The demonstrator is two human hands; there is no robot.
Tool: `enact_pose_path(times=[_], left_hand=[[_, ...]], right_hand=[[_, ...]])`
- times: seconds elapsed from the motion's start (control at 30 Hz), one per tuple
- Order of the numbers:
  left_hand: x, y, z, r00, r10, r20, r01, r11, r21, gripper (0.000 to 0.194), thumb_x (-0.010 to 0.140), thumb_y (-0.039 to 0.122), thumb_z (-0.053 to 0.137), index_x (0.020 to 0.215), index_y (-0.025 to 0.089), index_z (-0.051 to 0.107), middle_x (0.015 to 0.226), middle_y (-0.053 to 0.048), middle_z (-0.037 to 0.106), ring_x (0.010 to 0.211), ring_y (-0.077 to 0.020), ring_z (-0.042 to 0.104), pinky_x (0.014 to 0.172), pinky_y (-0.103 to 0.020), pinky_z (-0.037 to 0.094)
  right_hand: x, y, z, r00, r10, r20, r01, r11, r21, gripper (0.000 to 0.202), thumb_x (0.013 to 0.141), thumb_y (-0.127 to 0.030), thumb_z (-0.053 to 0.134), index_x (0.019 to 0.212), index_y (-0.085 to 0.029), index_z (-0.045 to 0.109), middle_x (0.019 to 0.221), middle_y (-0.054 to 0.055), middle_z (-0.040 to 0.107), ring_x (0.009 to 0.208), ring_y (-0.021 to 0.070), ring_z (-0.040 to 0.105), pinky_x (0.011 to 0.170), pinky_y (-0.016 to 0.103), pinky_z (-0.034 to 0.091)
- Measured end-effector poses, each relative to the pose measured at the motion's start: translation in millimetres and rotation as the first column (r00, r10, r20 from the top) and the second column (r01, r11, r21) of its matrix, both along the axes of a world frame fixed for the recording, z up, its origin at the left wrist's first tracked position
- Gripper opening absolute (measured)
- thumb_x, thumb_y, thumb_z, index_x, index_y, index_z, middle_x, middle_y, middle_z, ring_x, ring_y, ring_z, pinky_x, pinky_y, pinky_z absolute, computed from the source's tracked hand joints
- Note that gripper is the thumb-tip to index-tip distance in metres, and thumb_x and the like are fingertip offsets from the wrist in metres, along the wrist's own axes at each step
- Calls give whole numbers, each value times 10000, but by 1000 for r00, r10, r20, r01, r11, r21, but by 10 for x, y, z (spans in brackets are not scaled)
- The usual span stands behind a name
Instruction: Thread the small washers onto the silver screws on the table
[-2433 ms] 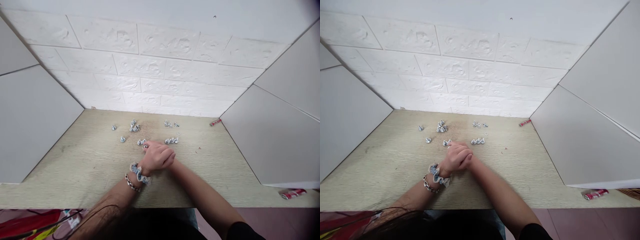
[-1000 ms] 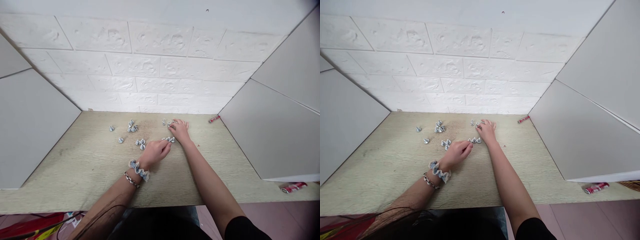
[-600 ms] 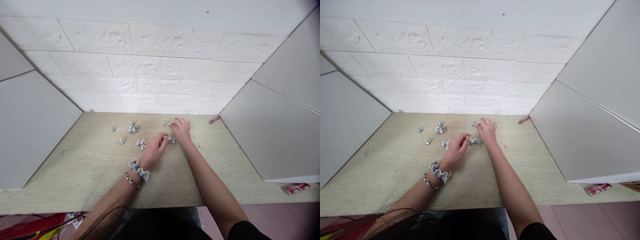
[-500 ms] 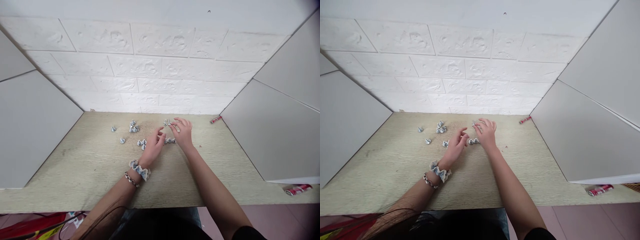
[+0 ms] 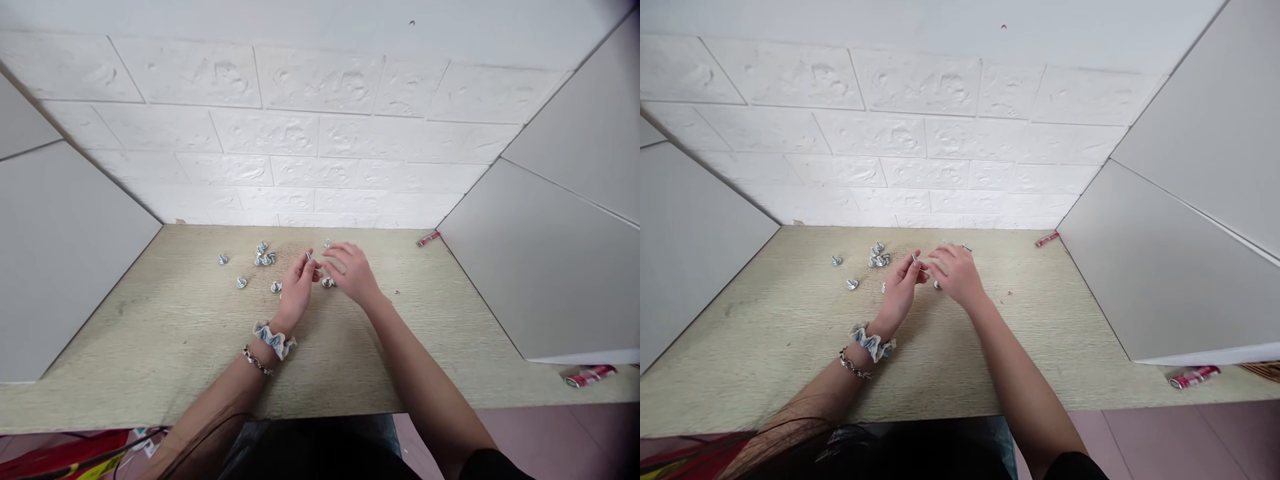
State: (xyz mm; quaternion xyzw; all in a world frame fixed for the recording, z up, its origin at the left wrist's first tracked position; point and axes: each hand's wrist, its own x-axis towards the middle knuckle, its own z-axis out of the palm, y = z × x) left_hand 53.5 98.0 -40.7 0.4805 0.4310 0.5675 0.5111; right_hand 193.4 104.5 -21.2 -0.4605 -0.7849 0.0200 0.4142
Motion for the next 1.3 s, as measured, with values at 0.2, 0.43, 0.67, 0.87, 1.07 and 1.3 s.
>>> enact_pose_path(times=[0.2,0.43,0.67,0.87,1.07,1.3], left_hand=[[1,-14,42,999,19,-29,-19,1000,15,412,853,442,459,1087,122,572,690,10,467,522,-62,431,506,-185,378],[10,-35,50,987,-64,-149,67,998,18,363,857,380,435,1051,112,583,711,0,490,526,-61,440,511,-182,371],[11,-54,64,955,-87,-282,106,993,52,328,820,375,474,997,131,603,745,-10,557,549,-79,470,551,-201,389],[10,-62,41,919,-106,-379,152,984,95,325,836,394,451,991,159,613,750,-5,581,554,-93,494,582,-222,404],[23,-55,12,912,-98,-398,158,980,121,331,846,405,427,975,164,614,742,-3,586,551,-96,500,596,-229,412],[21,-61,7,916,-112,-384,166,980,110,336,846,409,427,986,165,611,734,-2,586,556,-100,500,589,-227,407]], right_hand=[[482,130,-9,924,-241,297,350,846,-403,216,824,-266,530,981,-187,655,951,69,592,833,184,567,740,282,420],[561,199,-131,846,-192,497,456,744,-489,178,814,-274,522,841,-218,689,903,68,588,841,183,557,698,251,384],[553,242,-182,861,-223,457,456,737,-500,179,793,-270,528,844,-216,690,899,56,609,844,175,546,696,245,367],[552,248,-194,874,-202,442,429,748,-507,192,806,-274,515,847,-220,694,880,61,598,841,172,537,716,245,359],[544,273,-227,931,-208,299,351,734,-582,123,746,-205,563,793,-178,672,875,47,620,831,158,540,711,233,357],[546,254,-276,952,-249,177,302,675,-674,103,697,-203,586,779,-170,640,779,-2,645,725,116,569,624,192,382]])
